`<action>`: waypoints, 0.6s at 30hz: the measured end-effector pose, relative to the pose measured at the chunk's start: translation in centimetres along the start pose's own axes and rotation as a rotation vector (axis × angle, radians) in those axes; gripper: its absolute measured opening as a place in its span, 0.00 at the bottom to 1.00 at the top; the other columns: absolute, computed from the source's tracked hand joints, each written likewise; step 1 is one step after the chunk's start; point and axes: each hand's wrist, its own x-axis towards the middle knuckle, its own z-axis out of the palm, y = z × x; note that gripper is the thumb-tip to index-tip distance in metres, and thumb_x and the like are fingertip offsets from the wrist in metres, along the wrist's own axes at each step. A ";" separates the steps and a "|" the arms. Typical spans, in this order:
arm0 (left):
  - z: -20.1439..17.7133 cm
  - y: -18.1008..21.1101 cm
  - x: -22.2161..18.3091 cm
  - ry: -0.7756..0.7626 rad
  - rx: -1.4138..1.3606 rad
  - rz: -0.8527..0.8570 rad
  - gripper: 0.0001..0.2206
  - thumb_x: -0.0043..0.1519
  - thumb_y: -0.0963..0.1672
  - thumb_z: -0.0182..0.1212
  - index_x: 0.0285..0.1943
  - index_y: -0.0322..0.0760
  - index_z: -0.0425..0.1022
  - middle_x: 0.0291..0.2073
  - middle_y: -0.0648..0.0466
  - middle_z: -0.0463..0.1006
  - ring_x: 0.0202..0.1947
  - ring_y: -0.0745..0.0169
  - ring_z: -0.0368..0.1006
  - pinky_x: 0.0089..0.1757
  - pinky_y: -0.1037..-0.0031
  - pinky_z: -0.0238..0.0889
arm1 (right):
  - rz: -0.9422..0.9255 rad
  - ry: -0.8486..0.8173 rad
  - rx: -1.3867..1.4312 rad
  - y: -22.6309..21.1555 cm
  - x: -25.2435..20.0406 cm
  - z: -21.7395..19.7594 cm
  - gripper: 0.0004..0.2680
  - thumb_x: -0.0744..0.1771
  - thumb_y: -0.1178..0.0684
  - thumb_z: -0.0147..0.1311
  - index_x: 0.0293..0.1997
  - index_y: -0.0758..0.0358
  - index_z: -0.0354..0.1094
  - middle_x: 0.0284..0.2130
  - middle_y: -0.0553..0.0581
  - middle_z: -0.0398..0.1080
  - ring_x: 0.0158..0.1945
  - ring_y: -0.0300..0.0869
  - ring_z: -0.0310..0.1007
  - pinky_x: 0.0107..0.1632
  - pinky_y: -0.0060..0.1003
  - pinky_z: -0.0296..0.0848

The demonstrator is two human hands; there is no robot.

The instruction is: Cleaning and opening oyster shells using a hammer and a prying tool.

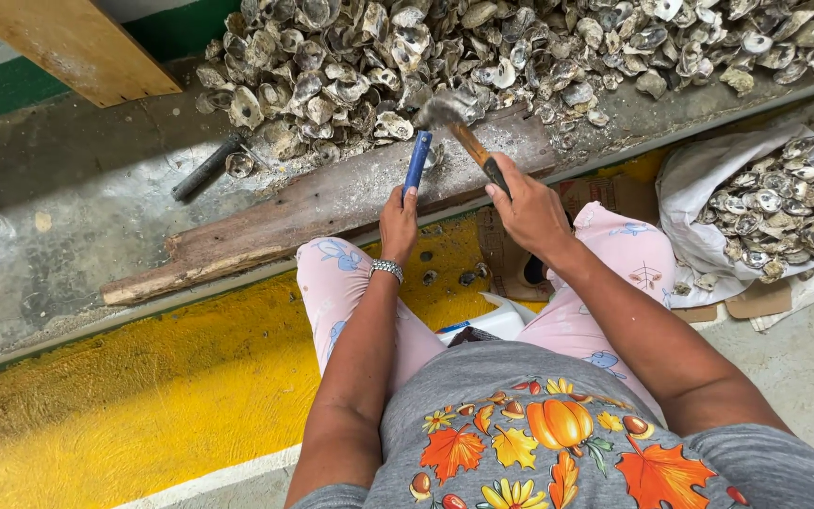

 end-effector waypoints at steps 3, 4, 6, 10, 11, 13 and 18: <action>0.4 -0.9 -0.3 0.022 0.011 0.028 0.22 0.70 0.55 0.45 0.57 0.35 0.73 0.22 0.53 0.73 0.21 0.62 0.69 0.27 0.63 0.62 | -0.213 0.214 0.044 -0.8 -0.9 -0.5 0.19 0.74 0.50 0.48 0.74 0.65 0.51 0.36 0.65 0.75 0.32 0.50 0.77 0.34 0.44 0.77; 0.1 -0.2 -0.3 0.023 0.011 0.033 0.22 0.70 0.55 0.45 0.57 0.35 0.73 0.22 0.53 0.73 0.21 0.62 0.69 0.27 0.63 0.62 | -0.215 0.219 0.044 0.0 -0.4 0.2 0.19 0.74 0.50 0.48 0.74 0.65 0.51 0.36 0.65 0.75 0.32 0.50 0.77 0.34 0.44 0.77; -0.4 1.2 -0.6 0.028 0.014 0.015 0.22 0.70 0.55 0.46 0.57 0.36 0.73 0.22 0.50 0.73 0.22 0.58 0.71 0.29 0.60 0.63 | -0.303 0.262 0.028 1.4 0.3 1.5 0.17 0.75 0.50 0.45 0.74 0.64 0.51 0.39 0.64 0.75 0.30 0.45 0.74 0.30 0.40 0.75; 0.5 -0.5 -0.3 0.042 0.028 0.064 0.21 0.70 0.54 0.46 0.57 0.36 0.73 0.23 0.48 0.74 0.24 0.54 0.71 0.31 0.58 0.63 | -0.120 -0.016 -0.138 2.8 2.3 1.8 0.17 0.73 0.52 0.46 0.72 0.62 0.53 0.30 0.61 0.73 0.22 0.44 0.69 0.24 0.39 0.71; 0.7 -1.0 0.3 0.063 0.029 0.141 0.20 0.71 0.53 0.47 0.56 0.35 0.73 0.23 0.49 0.74 0.24 0.56 0.70 0.30 0.59 0.62 | -0.011 -0.113 -0.160 2.1 2.7 1.2 0.16 0.73 0.52 0.47 0.70 0.61 0.54 0.27 0.60 0.71 0.21 0.44 0.68 0.24 0.39 0.69; 1.1 -2.5 0.3 0.092 0.033 0.197 0.19 0.71 0.53 0.48 0.54 0.33 0.74 0.23 0.49 0.73 0.24 0.57 0.70 0.30 0.61 0.62 | 0.089 -0.229 -0.176 2.3 3.5 1.3 0.15 0.73 0.53 0.48 0.69 0.61 0.56 0.24 0.60 0.70 0.20 0.44 0.67 0.23 0.40 0.68; 0.4 -1.2 -0.2 -0.100 -0.601 -0.128 0.15 0.71 0.51 0.47 0.40 0.38 0.71 0.19 0.59 0.66 0.14 0.70 0.59 0.19 0.73 0.52 | 0.403 -0.036 0.473 6.4 6.8 3.1 0.15 0.69 0.54 0.52 0.62 0.65 0.58 0.27 0.53 0.69 0.22 0.38 0.71 0.23 0.34 0.72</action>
